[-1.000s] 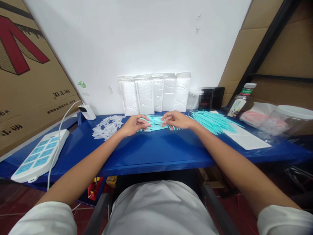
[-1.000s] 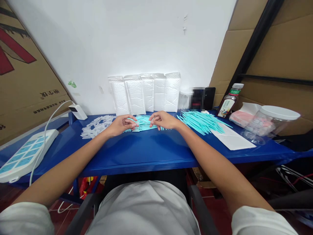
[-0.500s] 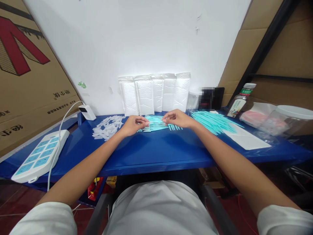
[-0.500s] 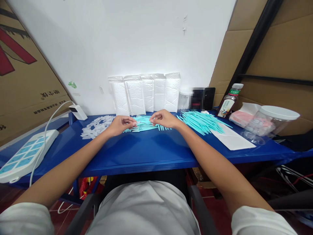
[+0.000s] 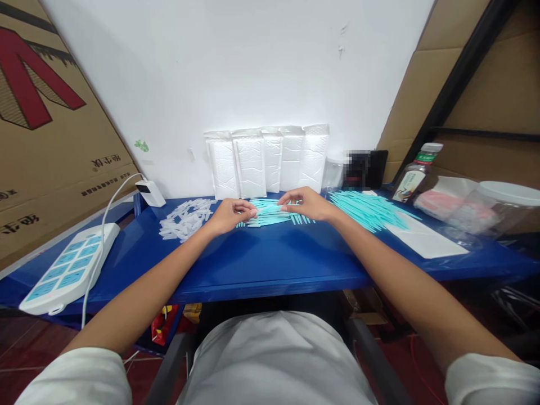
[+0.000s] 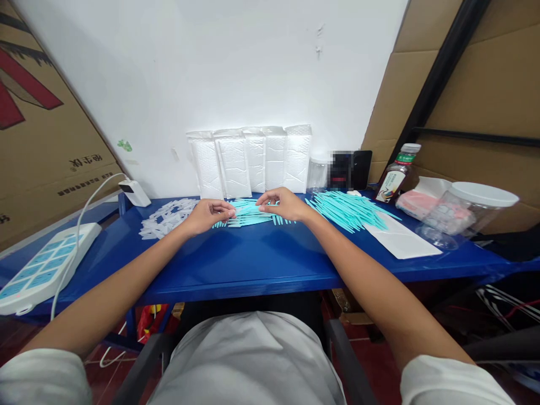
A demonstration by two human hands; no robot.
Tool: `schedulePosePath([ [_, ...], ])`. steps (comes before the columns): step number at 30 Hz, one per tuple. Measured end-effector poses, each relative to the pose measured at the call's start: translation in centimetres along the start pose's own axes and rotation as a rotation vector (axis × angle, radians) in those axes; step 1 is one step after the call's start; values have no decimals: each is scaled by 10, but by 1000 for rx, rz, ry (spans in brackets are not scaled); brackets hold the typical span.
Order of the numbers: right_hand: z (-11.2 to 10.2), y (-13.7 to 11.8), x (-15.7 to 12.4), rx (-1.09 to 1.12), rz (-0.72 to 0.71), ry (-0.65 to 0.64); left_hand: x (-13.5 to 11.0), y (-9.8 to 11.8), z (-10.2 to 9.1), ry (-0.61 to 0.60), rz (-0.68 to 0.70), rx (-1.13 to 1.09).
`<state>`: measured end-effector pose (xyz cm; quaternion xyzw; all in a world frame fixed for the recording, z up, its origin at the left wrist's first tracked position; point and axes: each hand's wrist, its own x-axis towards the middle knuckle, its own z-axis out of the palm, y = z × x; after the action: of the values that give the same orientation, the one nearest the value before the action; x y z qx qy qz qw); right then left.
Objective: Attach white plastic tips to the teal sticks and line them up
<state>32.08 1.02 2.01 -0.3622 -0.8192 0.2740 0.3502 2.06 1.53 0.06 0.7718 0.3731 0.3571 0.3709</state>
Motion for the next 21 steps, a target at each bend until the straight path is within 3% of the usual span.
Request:
schedulePosePath([
  [11,-1,3,2,-30,19,77,0,4,1,47,-8,10],
  [21,-2,3,2,-40,25,67,1,-1,-1,26,-5,18],
])
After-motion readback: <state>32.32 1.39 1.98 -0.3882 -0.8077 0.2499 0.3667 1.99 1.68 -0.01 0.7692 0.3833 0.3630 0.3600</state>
